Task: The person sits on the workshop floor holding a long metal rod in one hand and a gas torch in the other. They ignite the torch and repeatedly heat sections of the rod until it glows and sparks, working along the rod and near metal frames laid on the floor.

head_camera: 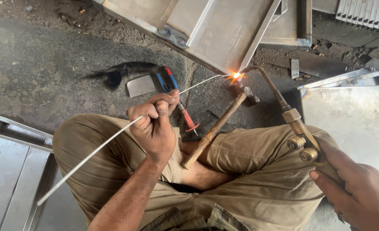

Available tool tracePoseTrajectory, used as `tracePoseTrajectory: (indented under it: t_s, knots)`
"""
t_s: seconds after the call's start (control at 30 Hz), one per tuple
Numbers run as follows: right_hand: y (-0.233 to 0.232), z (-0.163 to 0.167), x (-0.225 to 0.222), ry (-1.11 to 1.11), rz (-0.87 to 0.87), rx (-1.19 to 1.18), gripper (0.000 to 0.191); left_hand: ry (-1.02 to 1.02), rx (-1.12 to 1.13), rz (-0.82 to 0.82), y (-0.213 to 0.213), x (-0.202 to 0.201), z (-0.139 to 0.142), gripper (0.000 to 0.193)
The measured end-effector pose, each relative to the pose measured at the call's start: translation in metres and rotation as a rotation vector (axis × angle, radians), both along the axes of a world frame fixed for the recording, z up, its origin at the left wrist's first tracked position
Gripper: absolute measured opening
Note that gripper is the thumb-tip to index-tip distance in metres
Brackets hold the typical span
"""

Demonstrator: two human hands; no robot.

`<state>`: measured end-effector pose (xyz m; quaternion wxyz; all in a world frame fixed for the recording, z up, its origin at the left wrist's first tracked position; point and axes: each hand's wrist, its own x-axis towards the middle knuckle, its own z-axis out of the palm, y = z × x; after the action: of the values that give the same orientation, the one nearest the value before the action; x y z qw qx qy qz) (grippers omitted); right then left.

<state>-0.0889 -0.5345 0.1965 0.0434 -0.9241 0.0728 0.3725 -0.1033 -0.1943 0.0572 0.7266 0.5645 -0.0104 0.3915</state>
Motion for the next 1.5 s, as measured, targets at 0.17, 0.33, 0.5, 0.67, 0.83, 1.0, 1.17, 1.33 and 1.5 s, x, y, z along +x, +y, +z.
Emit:
tracePoseTrajectory:
  t_s: [0.17,0.33,0.5,0.67,0.83,1.0,1.17,1.33,1.5]
  knots:
    - [-0.003,-0.002,0.0,-0.02,0.006,0.017,0.08,0.02,0.171,0.036,-0.001,-0.005,0.008,0.027]
    - [-0.004,-0.004,0.0,-0.001,0.011,0.014,0.082,0.057,0.377,0.095,0.0,-0.013,0.014,0.029]
    - [-0.004,-0.006,-0.001,-0.011,0.021,0.007,0.083,0.082,0.463,0.141,0.001,-0.016,0.015,0.029]
    - [-0.003,-0.007,0.0,0.007,0.001,-0.002,0.085,0.075,0.469,0.126,0.002,-0.017,0.014,0.029]
    - [-0.002,-0.005,0.0,0.013,-0.014,0.002,0.084,0.053,0.434,0.114,-0.001,-0.017,0.012,0.03]
    - [-0.005,-0.006,-0.002,0.005,-0.002,0.015,0.084,0.055,0.464,0.124,0.0,-0.018,0.013,0.029]
    - [-0.01,-0.008,-0.002,0.002,-0.004,0.064,0.086,0.049,0.496,0.13,-0.001,-0.018,0.015,0.027]
    - [-0.01,-0.009,-0.004,-0.047,0.01,0.071,0.083,0.076,0.532,0.16,0.0,-0.019,0.017,0.028]
    - [-0.009,-0.007,-0.005,-0.013,-0.025,0.079,0.082,0.081,0.542,0.164,0.0,-0.018,0.016,0.028]
